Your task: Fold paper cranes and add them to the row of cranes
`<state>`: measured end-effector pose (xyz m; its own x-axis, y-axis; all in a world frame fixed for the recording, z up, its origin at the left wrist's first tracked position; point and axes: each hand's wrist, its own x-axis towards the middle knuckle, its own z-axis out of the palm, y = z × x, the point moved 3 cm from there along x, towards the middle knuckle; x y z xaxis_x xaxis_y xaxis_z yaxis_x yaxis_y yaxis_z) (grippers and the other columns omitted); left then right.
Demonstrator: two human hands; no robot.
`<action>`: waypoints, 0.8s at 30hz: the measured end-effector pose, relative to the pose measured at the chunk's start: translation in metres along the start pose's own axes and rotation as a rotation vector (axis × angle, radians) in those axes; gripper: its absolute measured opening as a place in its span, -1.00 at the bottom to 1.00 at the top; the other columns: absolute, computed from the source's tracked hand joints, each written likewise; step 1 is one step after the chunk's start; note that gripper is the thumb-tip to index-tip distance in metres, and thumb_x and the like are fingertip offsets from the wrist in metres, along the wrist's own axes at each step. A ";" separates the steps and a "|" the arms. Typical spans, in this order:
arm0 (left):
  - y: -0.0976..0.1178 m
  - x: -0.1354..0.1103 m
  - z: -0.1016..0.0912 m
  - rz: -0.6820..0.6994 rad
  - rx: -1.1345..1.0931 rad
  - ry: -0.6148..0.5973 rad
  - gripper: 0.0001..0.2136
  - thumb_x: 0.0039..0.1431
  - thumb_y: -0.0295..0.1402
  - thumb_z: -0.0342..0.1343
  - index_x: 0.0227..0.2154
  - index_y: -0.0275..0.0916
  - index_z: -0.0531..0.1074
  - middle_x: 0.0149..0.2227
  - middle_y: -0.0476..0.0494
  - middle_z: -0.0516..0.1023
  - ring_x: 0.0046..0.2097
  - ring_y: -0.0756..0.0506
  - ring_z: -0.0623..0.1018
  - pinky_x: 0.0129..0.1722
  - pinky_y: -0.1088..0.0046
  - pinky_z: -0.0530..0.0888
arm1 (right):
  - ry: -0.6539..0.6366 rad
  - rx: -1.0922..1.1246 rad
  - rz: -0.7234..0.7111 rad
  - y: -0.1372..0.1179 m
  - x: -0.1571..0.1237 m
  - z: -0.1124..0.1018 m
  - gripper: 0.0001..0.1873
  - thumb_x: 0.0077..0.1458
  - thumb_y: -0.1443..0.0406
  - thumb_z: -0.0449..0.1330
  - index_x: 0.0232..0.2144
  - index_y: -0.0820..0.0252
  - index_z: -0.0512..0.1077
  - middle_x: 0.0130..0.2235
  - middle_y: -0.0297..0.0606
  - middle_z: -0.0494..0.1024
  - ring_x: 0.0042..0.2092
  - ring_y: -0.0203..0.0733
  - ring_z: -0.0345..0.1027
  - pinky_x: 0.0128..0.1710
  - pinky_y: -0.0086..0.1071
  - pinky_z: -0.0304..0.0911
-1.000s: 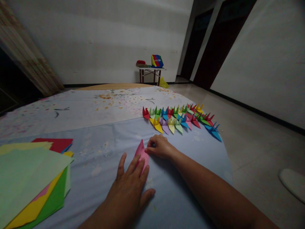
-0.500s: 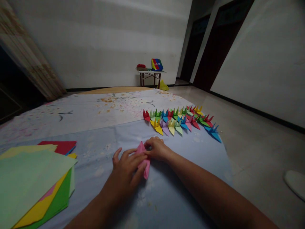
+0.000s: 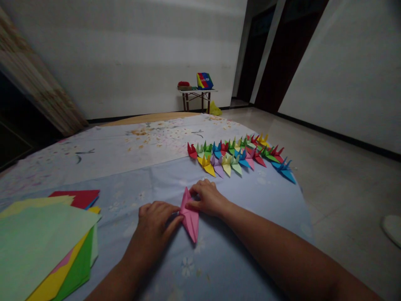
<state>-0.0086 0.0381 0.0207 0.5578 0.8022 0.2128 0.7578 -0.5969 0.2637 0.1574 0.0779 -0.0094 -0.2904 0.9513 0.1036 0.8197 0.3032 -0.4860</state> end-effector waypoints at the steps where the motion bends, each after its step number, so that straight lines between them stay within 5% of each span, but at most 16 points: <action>1: 0.003 0.000 0.001 0.003 0.000 0.001 -0.84 0.13 -0.25 0.02 -0.30 -0.13 0.45 -0.27 -0.04 0.55 -0.18 -0.15 0.45 -0.14 0.19 0.20 | 0.001 -0.010 -0.007 -0.001 0.000 0.000 -0.70 -0.08 0.09 0.23 -0.34 0.17 0.42 -0.28 -0.24 0.40 -0.18 -0.15 0.13 -0.25 -0.34 -0.08; 8: 0.010 -0.003 0.009 0.066 -0.007 -0.005 -0.83 0.18 -0.27 -0.02 -0.23 -0.13 0.42 -0.22 -0.05 0.53 -0.15 -0.13 0.43 -0.12 0.20 0.22 | 0.013 -0.015 -0.005 0.000 -0.001 0.000 -0.72 -0.07 0.15 0.23 -0.30 0.16 0.41 -0.26 -0.24 0.42 -0.16 -0.14 0.15 -0.22 -0.33 -0.07; 15: 0.006 -0.016 -0.005 0.094 0.115 0.003 -0.77 0.19 -0.27 -0.06 -0.14 -0.11 0.40 -0.14 -0.10 0.53 -0.09 -0.17 0.43 -0.08 0.13 0.19 | 0.017 0.051 0.026 0.000 -0.001 -0.004 -0.58 -0.17 0.07 0.29 -0.30 0.20 0.37 -0.28 -0.24 0.42 -0.19 -0.15 0.17 -0.24 -0.35 -0.02; 24: 0.011 -0.020 0.007 0.121 0.197 -0.068 -0.73 0.21 -0.26 -0.11 -0.05 -0.04 0.35 0.00 -0.09 0.44 0.02 -0.19 0.36 -0.02 0.06 0.14 | -0.012 0.021 -0.009 0.000 0.000 -0.002 -0.75 -0.09 0.08 0.24 -0.42 0.12 0.44 -0.32 -0.26 0.39 -0.18 -0.14 0.14 -0.25 -0.34 -0.08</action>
<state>-0.0091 0.0152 0.0124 0.6647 0.7284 0.1661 0.7321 -0.6794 0.0497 0.1589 0.0780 -0.0074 -0.3035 0.9478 0.0974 0.8068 0.3101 -0.5030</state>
